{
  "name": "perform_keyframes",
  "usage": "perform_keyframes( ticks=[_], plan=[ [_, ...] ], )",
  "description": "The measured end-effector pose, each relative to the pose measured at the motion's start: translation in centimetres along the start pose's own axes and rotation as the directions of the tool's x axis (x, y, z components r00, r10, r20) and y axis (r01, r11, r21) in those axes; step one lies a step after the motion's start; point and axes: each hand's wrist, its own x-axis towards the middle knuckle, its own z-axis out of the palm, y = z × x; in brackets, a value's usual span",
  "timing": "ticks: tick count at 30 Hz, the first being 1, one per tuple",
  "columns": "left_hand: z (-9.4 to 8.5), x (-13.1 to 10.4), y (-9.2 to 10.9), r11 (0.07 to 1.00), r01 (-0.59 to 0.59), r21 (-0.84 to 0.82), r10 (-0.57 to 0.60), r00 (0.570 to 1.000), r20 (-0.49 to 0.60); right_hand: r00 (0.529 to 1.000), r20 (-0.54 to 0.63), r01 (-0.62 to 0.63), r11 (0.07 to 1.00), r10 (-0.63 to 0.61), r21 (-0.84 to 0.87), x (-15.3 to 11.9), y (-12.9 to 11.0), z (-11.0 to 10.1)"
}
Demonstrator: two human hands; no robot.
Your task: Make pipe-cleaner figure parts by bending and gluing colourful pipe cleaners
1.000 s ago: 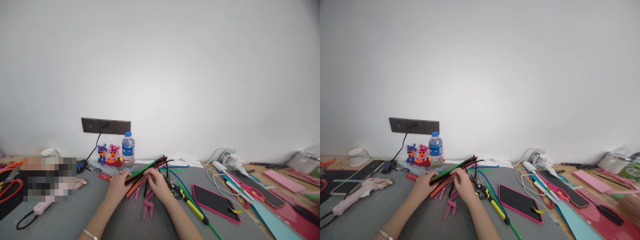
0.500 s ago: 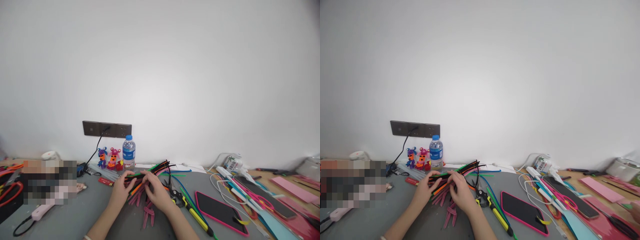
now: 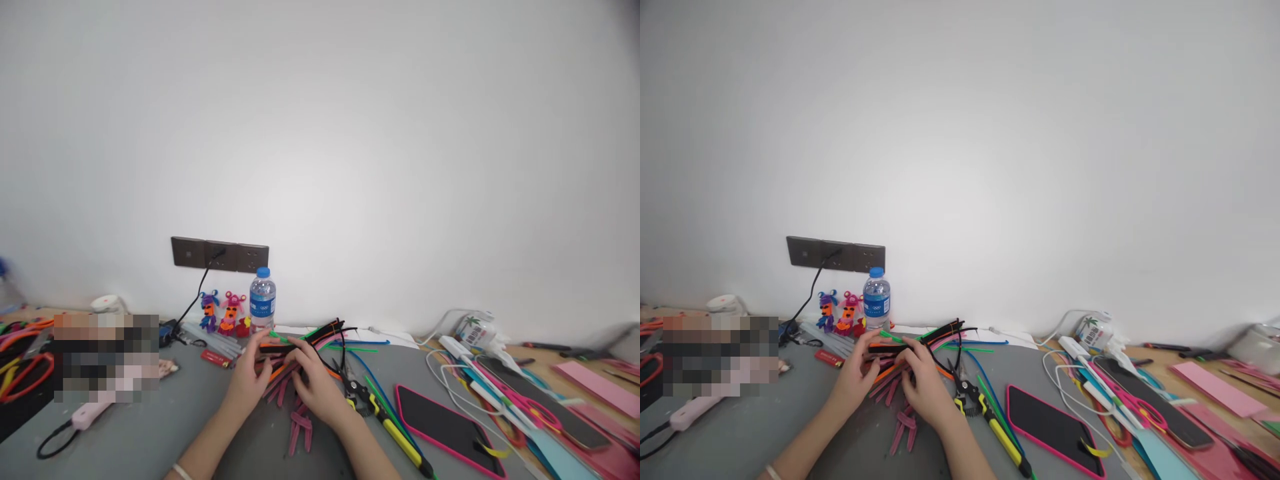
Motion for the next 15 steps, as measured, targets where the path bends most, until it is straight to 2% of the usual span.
perform_keyframes(
  ticks=[8,15],
  plan=[
    [0.0,-0.1,0.2,1.0,-0.024,0.008,0.024,1.0,0.012,0.998,0.062,0.028,0.988,-0.019,-0.15,-0.2,0.1,0.5],
    [-0.3,0.0,0.6,0.998,0.047,-0.032,-0.05,0.994,-0.092,0.999,-0.031,0.013,0.978,-0.02,-0.206,-0.2,1.1,1.0]
  ],
)
